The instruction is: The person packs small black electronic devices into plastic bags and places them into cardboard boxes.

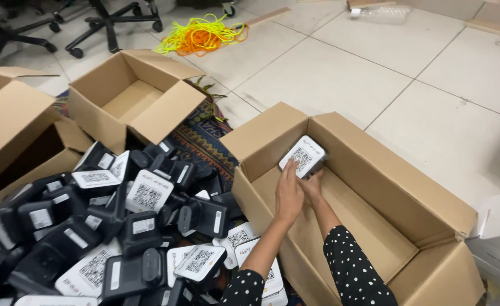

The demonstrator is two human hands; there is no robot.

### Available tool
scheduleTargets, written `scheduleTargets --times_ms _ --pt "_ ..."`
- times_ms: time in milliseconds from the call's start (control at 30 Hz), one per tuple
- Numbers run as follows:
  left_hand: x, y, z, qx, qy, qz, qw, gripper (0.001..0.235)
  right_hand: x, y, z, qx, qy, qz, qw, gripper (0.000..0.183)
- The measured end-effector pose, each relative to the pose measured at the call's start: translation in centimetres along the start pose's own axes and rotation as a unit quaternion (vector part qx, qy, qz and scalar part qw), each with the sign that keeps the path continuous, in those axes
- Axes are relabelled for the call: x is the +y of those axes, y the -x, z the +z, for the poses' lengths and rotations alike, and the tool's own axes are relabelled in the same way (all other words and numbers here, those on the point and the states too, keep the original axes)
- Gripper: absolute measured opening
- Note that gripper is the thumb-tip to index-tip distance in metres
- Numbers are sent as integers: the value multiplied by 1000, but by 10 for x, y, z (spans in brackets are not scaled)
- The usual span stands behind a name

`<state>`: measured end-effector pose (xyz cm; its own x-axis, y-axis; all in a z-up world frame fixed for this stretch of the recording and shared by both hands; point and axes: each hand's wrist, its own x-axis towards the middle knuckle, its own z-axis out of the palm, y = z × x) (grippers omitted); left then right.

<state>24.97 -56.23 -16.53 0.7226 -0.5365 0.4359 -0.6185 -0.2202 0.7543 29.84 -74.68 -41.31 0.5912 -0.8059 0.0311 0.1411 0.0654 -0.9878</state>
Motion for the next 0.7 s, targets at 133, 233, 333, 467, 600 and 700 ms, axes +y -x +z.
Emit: scheduleTargets --times_ms 133,233,333,467,600,700 --pt "15 48 -87 8 10 -21 1000 61 -78 74 2 -27 55 83 995 137" --pt "2 87 -142 29 -72 25 997 59 -158 124 12 -62 157 211 963 135" --pt "-16 125 -179 19 -110 -25 993 47 -188 150 21 -99 194 347 912 120" --pt "3 160 -222 36 -168 -12 985 40 -212 179 52 -67 242 34 967 82" --pt "17 188 -271 50 -207 -35 976 40 -309 267 116 -112 273 -255 921 64" --pt "19 214 -323 88 -265 3 960 38 -346 341 164 -246 191 -270 911 64"
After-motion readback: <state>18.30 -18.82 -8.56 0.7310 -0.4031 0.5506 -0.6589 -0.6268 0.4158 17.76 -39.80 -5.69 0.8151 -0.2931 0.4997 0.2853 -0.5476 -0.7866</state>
